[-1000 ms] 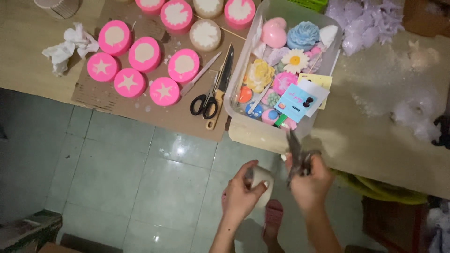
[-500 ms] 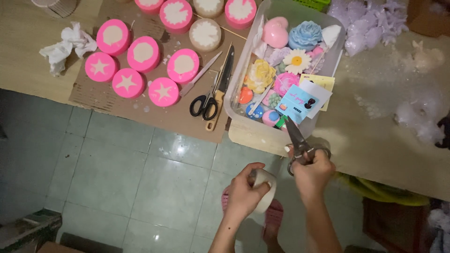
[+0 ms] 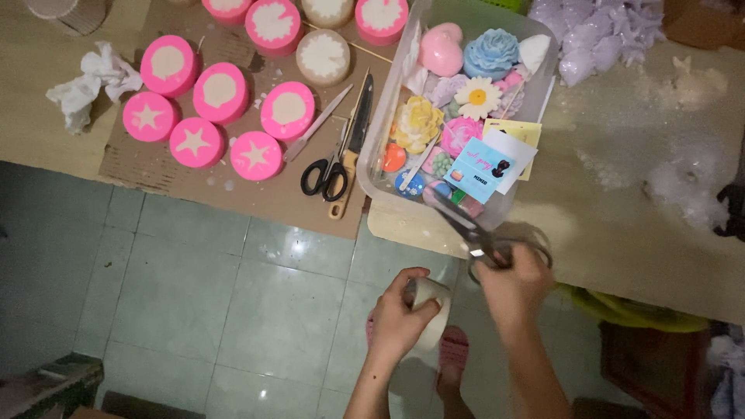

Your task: Taping and packaging small star-shaped handmade crafts or candles using tape and bubble wrap.

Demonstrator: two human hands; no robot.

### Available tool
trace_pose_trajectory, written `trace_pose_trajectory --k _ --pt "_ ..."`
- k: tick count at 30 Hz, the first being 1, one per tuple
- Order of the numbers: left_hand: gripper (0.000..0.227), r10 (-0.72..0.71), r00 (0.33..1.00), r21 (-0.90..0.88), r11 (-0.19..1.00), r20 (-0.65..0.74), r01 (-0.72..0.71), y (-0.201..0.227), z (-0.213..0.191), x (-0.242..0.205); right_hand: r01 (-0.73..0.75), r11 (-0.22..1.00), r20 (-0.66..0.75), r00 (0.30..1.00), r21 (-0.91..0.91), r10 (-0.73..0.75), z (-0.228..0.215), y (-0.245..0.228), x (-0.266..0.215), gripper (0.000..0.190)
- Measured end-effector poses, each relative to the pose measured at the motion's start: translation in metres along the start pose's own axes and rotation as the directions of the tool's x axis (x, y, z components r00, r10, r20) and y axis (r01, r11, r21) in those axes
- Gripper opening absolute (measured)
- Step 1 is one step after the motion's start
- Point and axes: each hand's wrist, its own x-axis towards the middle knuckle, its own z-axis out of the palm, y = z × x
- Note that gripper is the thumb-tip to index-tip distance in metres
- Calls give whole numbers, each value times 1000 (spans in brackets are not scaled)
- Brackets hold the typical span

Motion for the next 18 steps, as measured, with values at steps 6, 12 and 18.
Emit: trace_pose_trajectory --k 6,12,18 --pt "61 66 998 -42 997 16 -65 4 -7 -3 -261 935 476 808 -241 348 -105 27 -18 52" --pt "55 31 996 -73 997 87 -24 -6 -5 -1 -144 931 848 382 -336 366 -129 37 -7 69" --pt "45 79 994 -177 982 79 -64 -7 -8 -1 -119 975 949 233 -188 212 -111 48 -1 49"
